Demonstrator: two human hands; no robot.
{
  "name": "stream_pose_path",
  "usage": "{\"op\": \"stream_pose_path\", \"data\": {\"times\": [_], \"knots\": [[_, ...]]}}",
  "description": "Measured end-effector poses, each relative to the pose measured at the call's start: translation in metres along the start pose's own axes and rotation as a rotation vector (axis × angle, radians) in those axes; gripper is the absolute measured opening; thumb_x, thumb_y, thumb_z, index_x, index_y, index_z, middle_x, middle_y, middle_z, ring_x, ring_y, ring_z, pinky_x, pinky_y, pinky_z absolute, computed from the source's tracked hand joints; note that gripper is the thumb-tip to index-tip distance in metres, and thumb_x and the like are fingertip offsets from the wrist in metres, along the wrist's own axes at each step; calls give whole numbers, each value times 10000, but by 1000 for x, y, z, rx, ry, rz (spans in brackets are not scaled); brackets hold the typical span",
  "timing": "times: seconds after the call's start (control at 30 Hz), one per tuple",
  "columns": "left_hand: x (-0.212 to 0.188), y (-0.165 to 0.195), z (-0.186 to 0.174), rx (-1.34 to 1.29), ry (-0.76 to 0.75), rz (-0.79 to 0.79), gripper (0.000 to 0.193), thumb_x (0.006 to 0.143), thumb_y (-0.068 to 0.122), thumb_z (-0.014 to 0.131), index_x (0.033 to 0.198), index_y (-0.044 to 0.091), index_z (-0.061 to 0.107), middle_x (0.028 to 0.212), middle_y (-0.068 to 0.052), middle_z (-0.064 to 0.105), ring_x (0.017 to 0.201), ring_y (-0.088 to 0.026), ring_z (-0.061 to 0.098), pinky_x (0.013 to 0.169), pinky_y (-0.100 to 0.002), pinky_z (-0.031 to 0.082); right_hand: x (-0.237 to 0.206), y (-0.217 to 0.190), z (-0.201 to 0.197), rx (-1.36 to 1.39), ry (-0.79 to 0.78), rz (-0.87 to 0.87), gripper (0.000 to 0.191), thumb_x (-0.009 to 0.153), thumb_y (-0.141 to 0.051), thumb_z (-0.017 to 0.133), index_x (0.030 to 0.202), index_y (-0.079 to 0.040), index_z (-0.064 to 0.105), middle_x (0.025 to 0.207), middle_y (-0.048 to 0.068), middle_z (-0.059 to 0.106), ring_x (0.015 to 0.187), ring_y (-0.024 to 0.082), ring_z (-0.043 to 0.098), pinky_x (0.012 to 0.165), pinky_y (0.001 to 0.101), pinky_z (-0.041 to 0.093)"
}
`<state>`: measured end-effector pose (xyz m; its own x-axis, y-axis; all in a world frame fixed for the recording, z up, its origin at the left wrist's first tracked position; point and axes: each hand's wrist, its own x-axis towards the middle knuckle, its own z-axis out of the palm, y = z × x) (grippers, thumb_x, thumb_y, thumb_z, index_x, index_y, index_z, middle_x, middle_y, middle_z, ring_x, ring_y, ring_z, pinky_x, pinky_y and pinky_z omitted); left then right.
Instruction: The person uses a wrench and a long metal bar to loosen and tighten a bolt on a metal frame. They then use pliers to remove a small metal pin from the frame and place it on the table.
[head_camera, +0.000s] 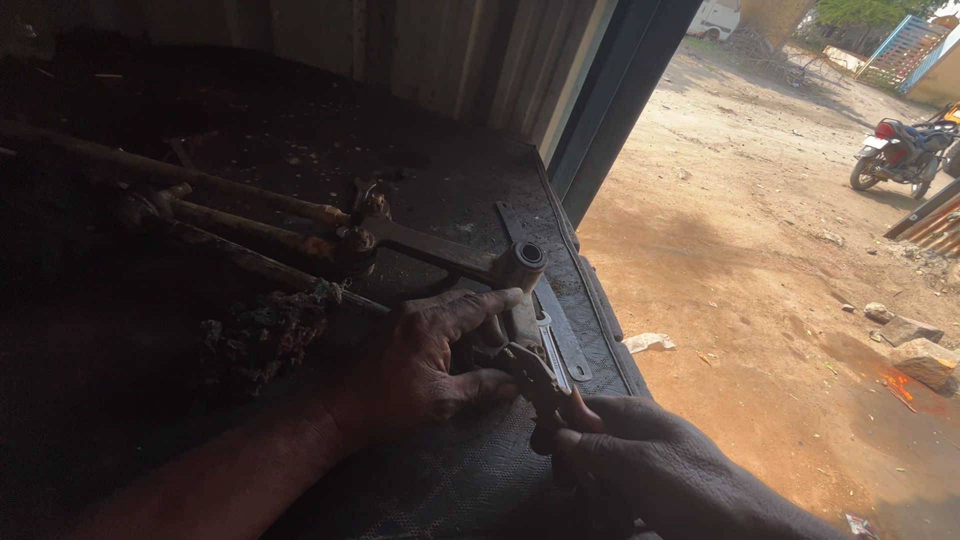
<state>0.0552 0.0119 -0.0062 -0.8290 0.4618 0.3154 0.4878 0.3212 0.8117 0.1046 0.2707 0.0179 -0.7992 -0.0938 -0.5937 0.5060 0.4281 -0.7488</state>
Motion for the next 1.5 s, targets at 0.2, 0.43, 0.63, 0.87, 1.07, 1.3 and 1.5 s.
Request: {"op": "stream_pose_path", "data": {"times": [0.2,0.43,0.63,0.87,1.07,1.3,1.5], "knots": [[1,-6,-16,-185,-77,134,1014,700,307,920,1519,11,402,1255,-131,734,1267,-220,668,1124,-400,486,6,21,4,283,-75,68,447,891,-246,748,1263,-7,683,1033,178,764,986,266,746,890,401,583],[0,-7,-19,-105,-71,64,969,682,327,925,1484,26,472,1353,-150,692,1346,-246,603,1128,-436,453,7,18,-7,-130,-112,-122,494,990,-395,662,1395,-113,663,1213,143,728,1063,246,654,958,448,576],[-2,-10,-21,-258,-64,108,944,745,424,889,1487,14,473,1318,-117,689,1307,-239,650,1066,-454,539,-1,-5,-5,-15,-243,-166,550,983,-465,647,1411,-123,605,1201,187,722,1041,280,696,941,476,599],[-5,-12,-23,-176,-16,-49,853,739,659,726,1352,68,672,1024,-59,812,1042,-178,792,965,-402,610,-14,-19,10,-587,250,-499,521,999,-534,570,1357,-163,643,1154,96,700,1121,258,640,877,439,542],[-5,-4,-24,-70,-92,70,625,760,523,839,1187,77,736,1084,-43,797,1103,-154,756,971,-385,598,-11,-13,25,-755,290,-226,500,694,-396,916,1087,-197,680,1020,42,723,1019,203,724,827,382,630],[-2,2,-24,43,-196,39,408,683,381,903,1001,141,814,958,-10,791,970,-132,760,865,-337,622,-3,-7,17,-773,178,-267,329,844,-355,860,1048,-165,684,1008,50,743,967,170,736,781,363,640],[-3,0,-23,-105,-189,114,347,751,324,878,1035,139,804,1014,-16,809,1034,-123,771,944,-337,609,-7,-16,4,-216,-20,-241,211,967,-197,629,1167,-136,600,1021,119,750,800,252,817,671,428,693]]}}
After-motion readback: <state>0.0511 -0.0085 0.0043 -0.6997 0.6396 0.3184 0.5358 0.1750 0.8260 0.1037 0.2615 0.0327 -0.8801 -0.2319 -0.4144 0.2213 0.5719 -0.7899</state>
